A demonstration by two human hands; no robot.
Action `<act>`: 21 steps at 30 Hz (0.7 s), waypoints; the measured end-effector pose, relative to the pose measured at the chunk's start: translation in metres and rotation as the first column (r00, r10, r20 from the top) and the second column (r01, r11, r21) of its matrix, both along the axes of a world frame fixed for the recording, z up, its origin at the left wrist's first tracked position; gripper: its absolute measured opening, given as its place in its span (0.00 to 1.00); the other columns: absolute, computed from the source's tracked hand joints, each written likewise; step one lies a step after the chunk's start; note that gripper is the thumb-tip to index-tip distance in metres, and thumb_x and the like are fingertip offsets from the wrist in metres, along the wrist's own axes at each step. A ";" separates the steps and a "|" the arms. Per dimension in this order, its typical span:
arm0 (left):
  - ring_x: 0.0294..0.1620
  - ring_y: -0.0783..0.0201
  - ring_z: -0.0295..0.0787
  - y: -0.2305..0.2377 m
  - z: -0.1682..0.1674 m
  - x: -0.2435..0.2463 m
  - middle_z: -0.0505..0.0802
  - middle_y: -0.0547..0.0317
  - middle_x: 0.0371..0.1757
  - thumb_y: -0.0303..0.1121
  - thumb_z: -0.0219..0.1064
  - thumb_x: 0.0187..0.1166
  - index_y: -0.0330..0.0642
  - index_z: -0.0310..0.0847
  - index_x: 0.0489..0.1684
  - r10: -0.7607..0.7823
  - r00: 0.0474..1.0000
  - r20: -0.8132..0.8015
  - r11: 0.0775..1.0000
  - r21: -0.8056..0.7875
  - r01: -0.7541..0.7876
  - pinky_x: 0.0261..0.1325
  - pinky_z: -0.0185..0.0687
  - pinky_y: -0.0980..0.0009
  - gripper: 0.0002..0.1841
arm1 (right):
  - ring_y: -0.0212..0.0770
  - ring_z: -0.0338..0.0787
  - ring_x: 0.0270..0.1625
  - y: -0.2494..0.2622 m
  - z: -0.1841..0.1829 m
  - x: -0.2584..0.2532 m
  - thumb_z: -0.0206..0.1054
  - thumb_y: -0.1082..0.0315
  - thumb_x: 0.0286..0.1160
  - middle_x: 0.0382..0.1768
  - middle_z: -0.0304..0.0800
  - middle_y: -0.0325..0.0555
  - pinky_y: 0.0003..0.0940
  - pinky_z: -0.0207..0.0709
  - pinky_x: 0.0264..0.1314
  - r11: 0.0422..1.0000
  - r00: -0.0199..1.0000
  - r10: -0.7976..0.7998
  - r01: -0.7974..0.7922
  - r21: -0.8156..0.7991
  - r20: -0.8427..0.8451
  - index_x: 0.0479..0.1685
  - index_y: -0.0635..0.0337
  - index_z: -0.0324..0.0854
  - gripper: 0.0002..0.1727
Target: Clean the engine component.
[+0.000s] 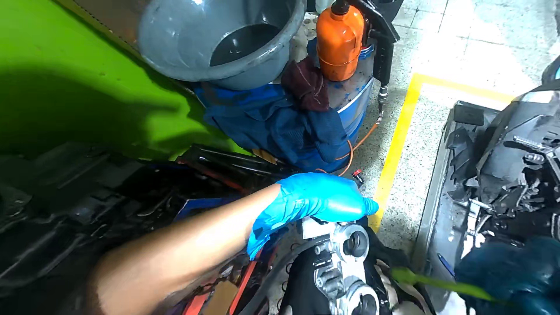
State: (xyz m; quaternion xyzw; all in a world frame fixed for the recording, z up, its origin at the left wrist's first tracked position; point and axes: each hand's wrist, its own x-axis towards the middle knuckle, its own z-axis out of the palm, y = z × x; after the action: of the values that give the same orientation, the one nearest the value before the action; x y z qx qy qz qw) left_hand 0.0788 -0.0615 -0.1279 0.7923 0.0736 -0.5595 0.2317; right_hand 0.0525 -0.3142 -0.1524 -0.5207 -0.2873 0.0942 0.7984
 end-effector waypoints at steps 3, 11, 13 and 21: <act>0.26 0.64 0.78 -0.006 0.005 0.004 0.82 0.58 0.26 0.64 0.47 0.88 0.43 0.83 0.37 -0.024 1.000 0.003 0.999 0.033 0.024 0.33 0.73 0.60 0.33 | 0.29 0.91 0.44 0.020 -0.010 0.002 0.68 0.70 0.80 0.37 0.89 0.35 0.26 0.87 0.51 0.998 0.993 0.063 -0.065 0.010 0.098 0.37 0.50 0.80 0.04; 0.26 0.62 0.77 -0.009 0.009 0.005 0.81 0.57 0.26 0.62 0.46 0.90 0.41 0.83 0.36 -0.030 0.999 0.016 1.000 0.001 0.030 0.33 0.72 0.59 0.33 | 0.32 0.90 0.47 0.033 -0.040 -0.002 0.66 0.69 0.81 0.39 0.86 0.40 0.26 0.86 0.52 0.986 0.950 0.150 -0.122 -0.114 0.276 0.36 0.52 0.76 0.06; 0.26 0.63 0.78 -0.010 0.005 0.002 0.82 0.58 0.25 0.62 0.48 0.88 0.42 0.83 0.34 -0.003 0.999 0.035 1.000 -0.006 0.003 0.32 0.73 0.59 0.31 | 0.27 0.89 0.41 0.038 -0.037 0.003 0.68 0.69 0.79 0.35 0.84 0.36 0.22 0.86 0.44 0.989 0.970 0.127 -0.110 -0.095 0.207 0.37 0.49 0.76 0.06; 0.27 0.60 0.79 -0.018 0.017 0.006 0.82 0.56 0.25 0.62 0.50 0.88 0.41 0.83 0.32 -0.057 0.997 0.051 0.998 0.004 0.057 0.33 0.73 0.56 0.32 | 0.29 0.91 0.45 0.023 -0.032 -0.002 0.69 0.71 0.79 0.37 0.87 0.35 0.25 0.88 0.50 0.992 0.977 0.109 -0.094 -0.088 0.185 0.35 0.49 0.80 0.06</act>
State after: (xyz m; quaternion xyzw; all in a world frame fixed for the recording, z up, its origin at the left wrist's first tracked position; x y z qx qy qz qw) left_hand 0.0851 -0.0799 -0.1114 0.8085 0.0456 -0.5454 0.2164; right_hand 0.0504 -0.2916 -0.1848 -0.5429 -0.3845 0.0962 0.7404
